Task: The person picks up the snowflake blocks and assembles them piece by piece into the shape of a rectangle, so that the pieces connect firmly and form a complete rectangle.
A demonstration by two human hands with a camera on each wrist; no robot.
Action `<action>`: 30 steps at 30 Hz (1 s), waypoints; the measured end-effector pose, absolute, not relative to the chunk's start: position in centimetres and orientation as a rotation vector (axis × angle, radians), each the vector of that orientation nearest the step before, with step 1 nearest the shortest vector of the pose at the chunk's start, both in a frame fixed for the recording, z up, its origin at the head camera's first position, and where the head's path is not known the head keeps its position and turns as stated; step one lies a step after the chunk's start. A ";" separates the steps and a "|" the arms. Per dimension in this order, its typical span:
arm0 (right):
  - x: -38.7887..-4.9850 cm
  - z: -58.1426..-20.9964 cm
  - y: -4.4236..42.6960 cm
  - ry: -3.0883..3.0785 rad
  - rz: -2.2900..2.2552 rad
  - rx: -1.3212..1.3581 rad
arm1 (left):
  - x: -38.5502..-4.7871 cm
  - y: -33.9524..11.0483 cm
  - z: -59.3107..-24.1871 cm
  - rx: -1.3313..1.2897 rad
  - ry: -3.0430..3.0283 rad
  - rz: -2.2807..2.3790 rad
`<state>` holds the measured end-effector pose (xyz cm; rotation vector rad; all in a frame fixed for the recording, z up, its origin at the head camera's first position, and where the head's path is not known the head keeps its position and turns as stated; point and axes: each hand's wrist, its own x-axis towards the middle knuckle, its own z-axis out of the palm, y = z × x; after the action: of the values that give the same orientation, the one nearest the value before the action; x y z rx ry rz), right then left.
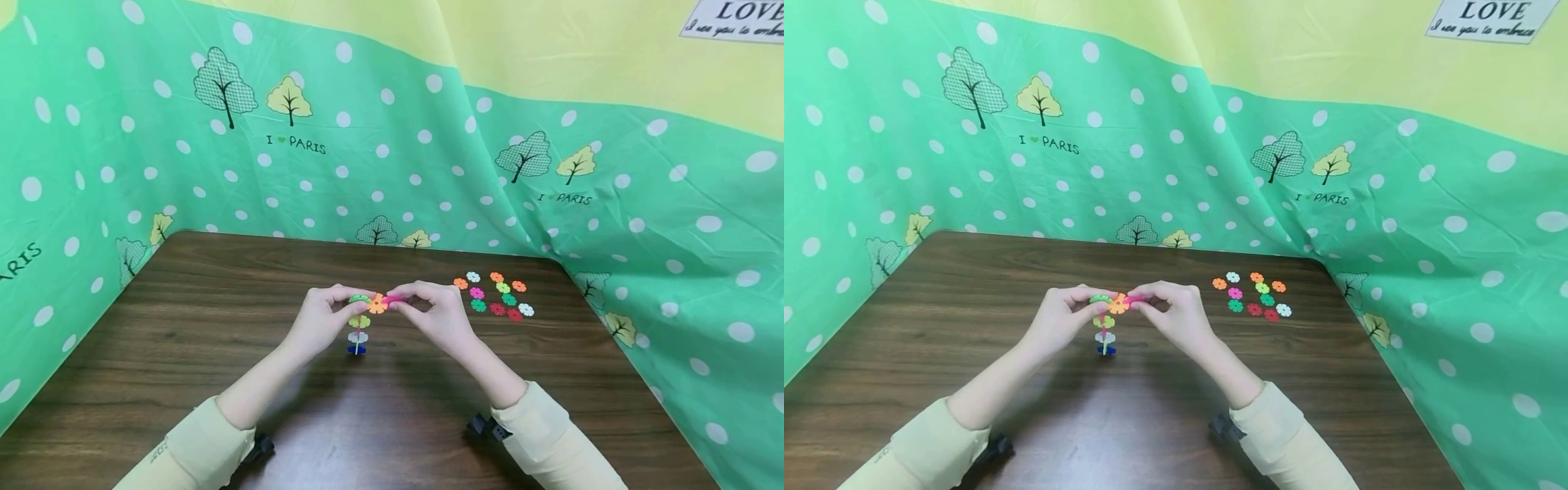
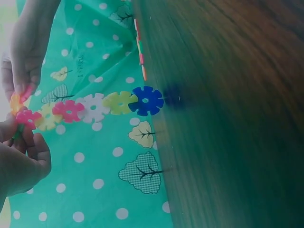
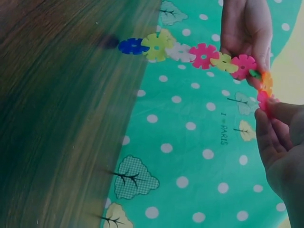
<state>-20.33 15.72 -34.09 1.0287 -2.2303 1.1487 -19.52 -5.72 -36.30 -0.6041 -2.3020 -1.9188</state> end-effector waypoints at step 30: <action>-23.7 -33.5 25.6 -2.563 0.808 1.063 | -18.0 -7.0 -33.8 -0.550 -2.352 -1.910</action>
<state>-23.66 25.60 -33.51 1.0627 -2.5626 0.8079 -18.04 -7.05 -33.79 -0.5497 -2.3519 -1.9103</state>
